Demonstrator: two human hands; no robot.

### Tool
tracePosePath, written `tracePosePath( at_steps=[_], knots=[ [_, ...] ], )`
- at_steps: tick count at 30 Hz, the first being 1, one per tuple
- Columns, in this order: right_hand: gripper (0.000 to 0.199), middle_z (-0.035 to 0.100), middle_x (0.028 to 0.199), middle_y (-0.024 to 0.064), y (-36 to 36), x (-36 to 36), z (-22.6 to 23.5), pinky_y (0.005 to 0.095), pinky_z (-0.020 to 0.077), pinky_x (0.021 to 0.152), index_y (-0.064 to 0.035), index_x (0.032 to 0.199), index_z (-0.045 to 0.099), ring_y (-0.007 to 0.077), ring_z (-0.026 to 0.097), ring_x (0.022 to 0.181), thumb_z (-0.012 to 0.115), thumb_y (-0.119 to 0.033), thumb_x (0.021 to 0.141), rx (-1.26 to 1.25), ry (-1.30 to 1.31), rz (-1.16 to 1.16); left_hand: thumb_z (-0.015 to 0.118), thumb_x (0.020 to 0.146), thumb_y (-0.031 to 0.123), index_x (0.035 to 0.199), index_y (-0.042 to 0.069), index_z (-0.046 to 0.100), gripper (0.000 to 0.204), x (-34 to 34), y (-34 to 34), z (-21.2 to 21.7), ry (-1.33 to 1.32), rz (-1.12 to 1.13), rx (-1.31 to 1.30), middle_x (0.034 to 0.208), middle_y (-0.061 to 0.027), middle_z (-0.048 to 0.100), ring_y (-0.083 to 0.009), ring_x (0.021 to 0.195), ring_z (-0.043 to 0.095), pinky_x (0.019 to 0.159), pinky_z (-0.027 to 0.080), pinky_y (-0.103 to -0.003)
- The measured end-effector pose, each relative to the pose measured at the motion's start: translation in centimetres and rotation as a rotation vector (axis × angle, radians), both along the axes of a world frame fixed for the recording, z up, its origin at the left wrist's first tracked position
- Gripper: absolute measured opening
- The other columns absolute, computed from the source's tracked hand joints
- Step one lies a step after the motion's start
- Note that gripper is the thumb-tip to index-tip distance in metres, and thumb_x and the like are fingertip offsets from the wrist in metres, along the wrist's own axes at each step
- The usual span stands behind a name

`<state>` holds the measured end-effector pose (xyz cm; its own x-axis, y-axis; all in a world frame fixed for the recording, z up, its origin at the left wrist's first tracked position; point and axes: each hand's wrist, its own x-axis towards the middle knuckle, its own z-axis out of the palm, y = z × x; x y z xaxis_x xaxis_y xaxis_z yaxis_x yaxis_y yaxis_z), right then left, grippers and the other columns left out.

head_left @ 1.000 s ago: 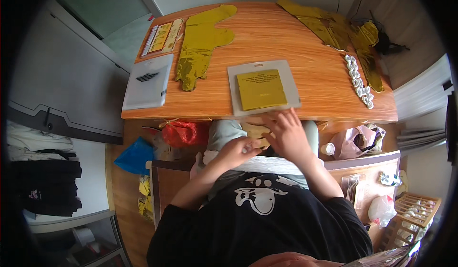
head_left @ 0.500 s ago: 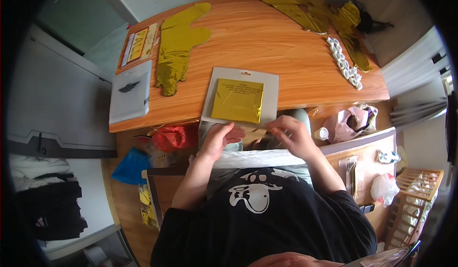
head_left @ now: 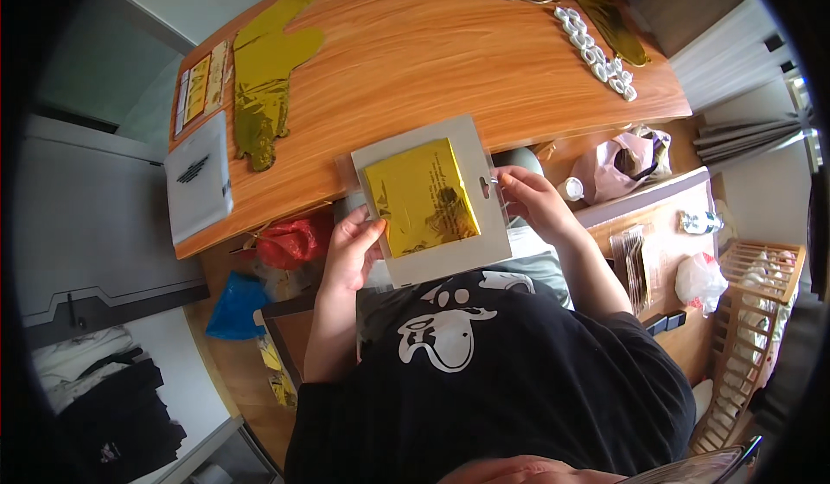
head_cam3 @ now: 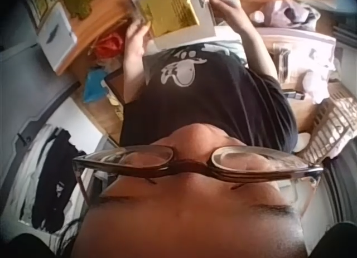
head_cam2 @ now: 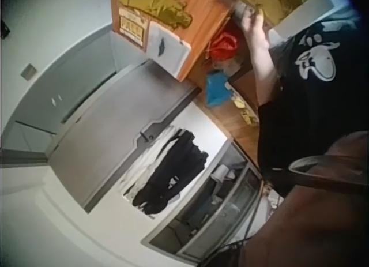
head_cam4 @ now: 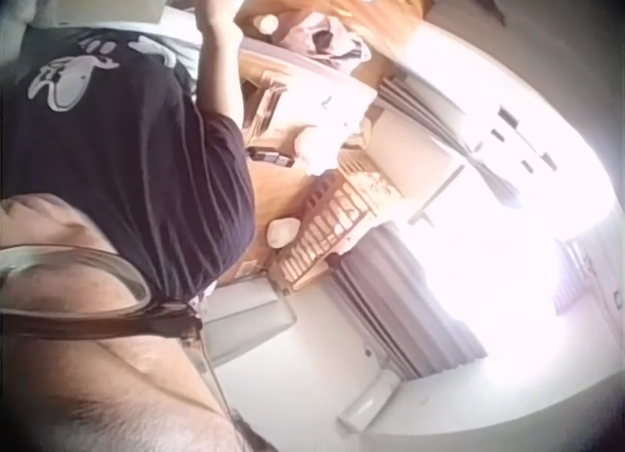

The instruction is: Folding gold-colored foil items and placing them onto cardboard backings for packaging.

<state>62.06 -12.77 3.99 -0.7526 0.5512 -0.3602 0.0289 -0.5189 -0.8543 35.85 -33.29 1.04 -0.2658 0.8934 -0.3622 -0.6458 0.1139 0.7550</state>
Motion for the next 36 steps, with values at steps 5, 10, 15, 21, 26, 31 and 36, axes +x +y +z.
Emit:
tracePosePath(
  at_steps=[5, 10, 15, 21, 26, 31, 36],
  knots=[
    [0.028, 0.070, 0.100, 0.0013, 0.7, -0.1, -1.5, 0.0269, 0.0561, 0.079, -0.0037, 0.120, 0.065, 0.0107, 0.068, 0.089, 0.055, -0.027, 0.107, -0.128, 0.082, -0.021, 0.064, 0.099, 0.009, 0.132, 0.004, 0.059, 0.034, 0.2, 0.4, 0.5, 0.096, -0.061, -0.011, 0.107, -0.0094, 0.074, -0.0151, 0.090, 0.073, 0.075, 0.064, -0.033],
    [0.013, 0.072, 0.095, 0.0045, 1.0, 0.0, -2.5, 0.0275, 0.0576, 0.078, -0.0050, 0.102, 0.071, 0.0131, 0.070, 0.084, 0.065, -0.017, 0.101, -0.067, -0.037, -0.013, 0.065, 0.099, 0.009, 0.131, 0.005, 0.060, 0.033, 0.3, 0.0, 0.7, 0.186, -0.074, 0.004, 0.106, -0.0094, 0.074, -0.0140, 0.088, 0.073, 0.073, 0.064, -0.032],
    [0.012, 0.073, 0.095, 0.0055, 1.1, 0.0, -2.2, 0.0285, 0.0580, 0.078, -0.0041, 0.101, 0.070, 0.0141, 0.070, 0.083, 0.067, -0.015, 0.100, -0.216, -0.008, 0.028, 0.064, 0.099, 0.010, 0.132, 0.004, 0.059, 0.034, 0.0, -0.6, 0.3, 0.098, -0.075, -0.040, 0.107, -0.0099, 0.074, -0.0153, 0.087, 0.073, 0.073, 0.064, -0.033],
    [0.019, 0.072, 0.106, 0.0066, 1.4, -0.2, -2.5, 0.0322, 0.0557, 0.088, -0.0041, 0.113, 0.065, 0.0166, 0.070, 0.095, 0.067, -0.018, 0.099, -0.416, 0.165, 0.089, 0.060, 0.101, 0.011, 0.134, 0.002, 0.057, 0.035, -0.2, -0.5, 1.3, -0.038, -0.106, 0.001, 0.111, -0.0112, 0.073, -0.0192, 0.090, 0.074, 0.074, 0.065, -0.036],
    [0.040, 0.067, 0.119, 0.0050, 1.6, -0.1, -2.7, 0.0357, 0.0483, 0.100, -0.0045, 0.126, 0.058, 0.0173, 0.065, 0.110, 0.072, -0.024, 0.094, -0.486, 0.271, 0.150, 0.058, 0.102, 0.010, 0.130, 0.001, 0.060, 0.030, 0.0, 0.3, 1.1, -0.026, -0.077, -0.019, 0.111, -0.0109, 0.073, -0.0197, 0.094, 0.073, 0.078, 0.064, -0.038],
    [0.010, 0.066, 0.103, 0.0009, 1.4, 0.2, -2.2, 0.0384, 0.0497, 0.095, -0.0115, 0.109, 0.059, 0.0173, 0.064, 0.100, 0.063, -0.014, 0.101, -0.466, 0.313, 0.106, 0.058, 0.102, 0.011, 0.121, 0.001, 0.064, 0.022, -0.2, 0.5, 0.1, 0.051, -0.091, -0.071, 0.111, -0.0110, 0.072, -0.0190, 0.094, 0.073, 0.077, 0.063, -0.037],
    [0.044, 0.067, 0.115, 0.0052, 3.7, 3.3, 3.8, 0.0312, 0.0487, 0.097, -0.0044, 0.138, 0.054, 0.0143, 0.062, 0.109, 0.068, -0.017, 0.099, 0.087, 0.092, 0.085, 0.058, 0.102, 0.012, 0.116, 0.005, 0.064, 0.016, -0.2, 1.1, 0.1, 0.033, 0.071, -0.079, 0.107, -0.0076, 0.072, -0.0187, 0.095, 0.072, 0.076, 0.061, -0.033]
  ],
)
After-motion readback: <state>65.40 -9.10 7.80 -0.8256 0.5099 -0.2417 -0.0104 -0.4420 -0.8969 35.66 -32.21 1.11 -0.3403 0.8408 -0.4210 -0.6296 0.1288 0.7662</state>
